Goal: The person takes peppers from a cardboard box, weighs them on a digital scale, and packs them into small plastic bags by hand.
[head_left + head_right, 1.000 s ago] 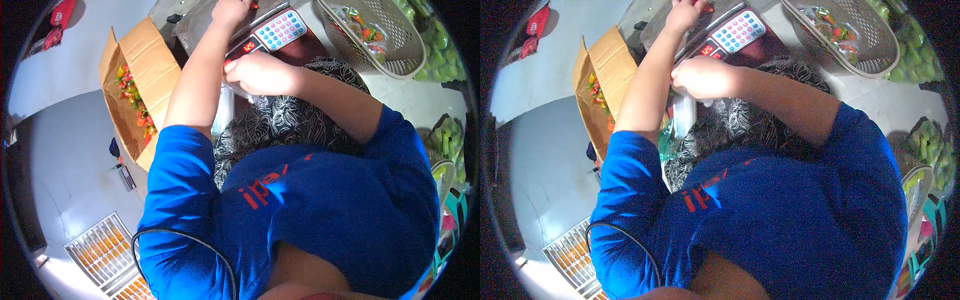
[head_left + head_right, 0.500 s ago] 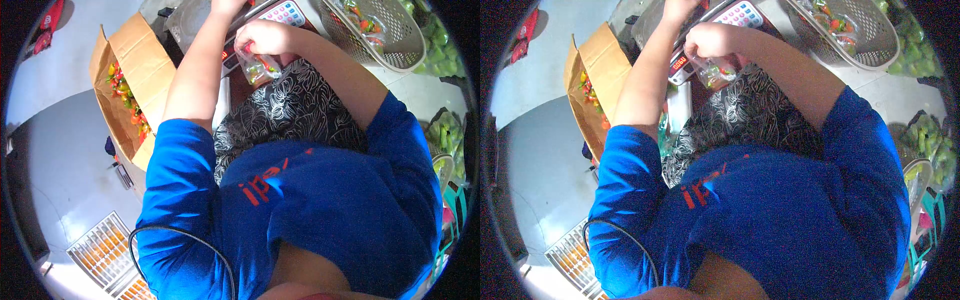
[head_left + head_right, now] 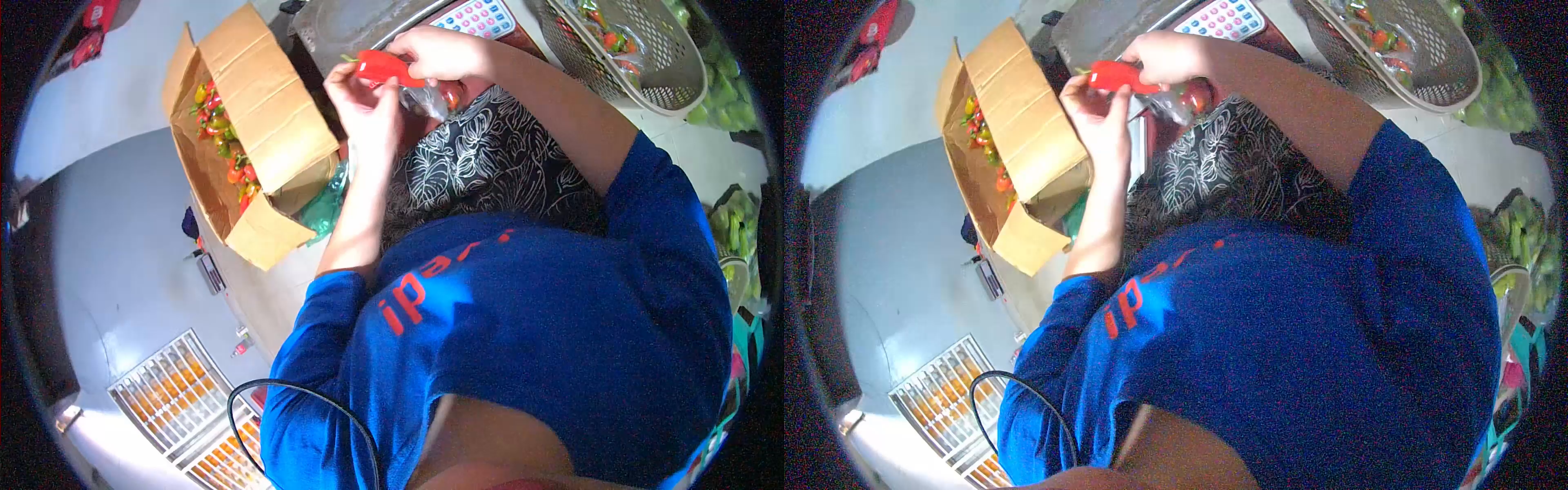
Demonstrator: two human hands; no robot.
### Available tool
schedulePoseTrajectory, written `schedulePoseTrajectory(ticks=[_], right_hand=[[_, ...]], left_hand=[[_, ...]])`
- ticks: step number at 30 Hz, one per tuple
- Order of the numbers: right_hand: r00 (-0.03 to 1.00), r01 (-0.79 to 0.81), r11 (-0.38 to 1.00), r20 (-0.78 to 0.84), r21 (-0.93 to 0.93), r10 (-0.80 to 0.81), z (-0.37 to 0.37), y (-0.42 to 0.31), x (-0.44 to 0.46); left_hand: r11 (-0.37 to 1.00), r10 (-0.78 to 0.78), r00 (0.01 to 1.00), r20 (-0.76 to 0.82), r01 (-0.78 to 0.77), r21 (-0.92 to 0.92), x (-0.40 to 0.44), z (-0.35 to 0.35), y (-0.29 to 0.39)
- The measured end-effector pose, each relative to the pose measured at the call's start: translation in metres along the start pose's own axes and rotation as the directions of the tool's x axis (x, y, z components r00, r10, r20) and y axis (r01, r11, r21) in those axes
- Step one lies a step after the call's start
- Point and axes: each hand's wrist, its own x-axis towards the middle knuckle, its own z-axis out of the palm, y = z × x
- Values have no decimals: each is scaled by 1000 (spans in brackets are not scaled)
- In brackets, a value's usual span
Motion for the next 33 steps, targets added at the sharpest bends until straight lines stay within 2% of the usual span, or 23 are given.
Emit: schedulePoseTrajectory(ticks=[1,3,4,5,7,8,9,11,12,14,17,19,20,23,24,27,28,31,32,33], right_hand=[[999,38,999,-30,-17,-38,4,-2,2],[999,-37,999,-24,-3,37,5,-8,0],[997,-70,997,-19,36,71,5,-10,-3],[994,-103,992,-13,76,105,6,-11,-6],[997,-43,994,-56,99,49,13,5,-1],[997,-12,994,-75,110,20,15,14,3],[995,-44,992,-83,121,54,15,8,1],[986,-114,983,-101,144,129,13,-2,-5],[988,41,964,-152,265,0,18,0,0],[990,-16,944,-129,328,62,18,12,-1],[987,-78,937,-108,340,121,18,8,0],[983,-112,953,-112,281,148,17,2,-2],[988,-47,961,-127,271,84,22,17,6],[986,17,988,-168,152,9,20,17,6],[987,37,995,-158,94,-21,15,9,0],[994,-14,968,-104,249,41,9,10,-4],[991,-14,972,-128,234,45,8,11,-5],[994,-59,974,-81,221,79,-3,-1,-17],[994,-27,984,-96,174,44,-3,-1,-17],[992,-20,987,-116,158,38,-3,-6,-18]], left_hand=[[997,33,999,5,-33,76,-1,-1,-4],[991,-43,999,-2,42,130,-5,-2,-13],[997,-34,999,-1,34,65,-8,1,-17],[996,-87,995,-56,87,8,-13,9,-26],[961,-257,967,-3,255,106,-24,25,-6],[922,-89,995,35,69,380,-24,21,-21],[781,63,991,115,-120,613,-21,16,-41],[694,161,968,191,-249,676,-13,14,-44],[654,187,956,226,-293,698,-8,10,-41],[571,233,923,306,-384,726,3,-2,-43],[488,216,928,305,-373,789,5,-13,-43],[349,243,913,327,-397,849,1,-15,-44],[280,253,906,340,-404,871,-2,-16,-46],[490,110,975,194,-223,843,-10,-12,-44],[483,32,987,160,-156,862,-11,-20,-52],[579,-221,966,135,19,815,-11,-45,-60],[593,-372,925,82,168,787,-11,-42,-40],[733,-385,915,122,223,642,-1,-68,-34],[786,-441,893,88,337,518,-3,-74,-29],[863,-423,897,128,357,357,1,-74,-14]])
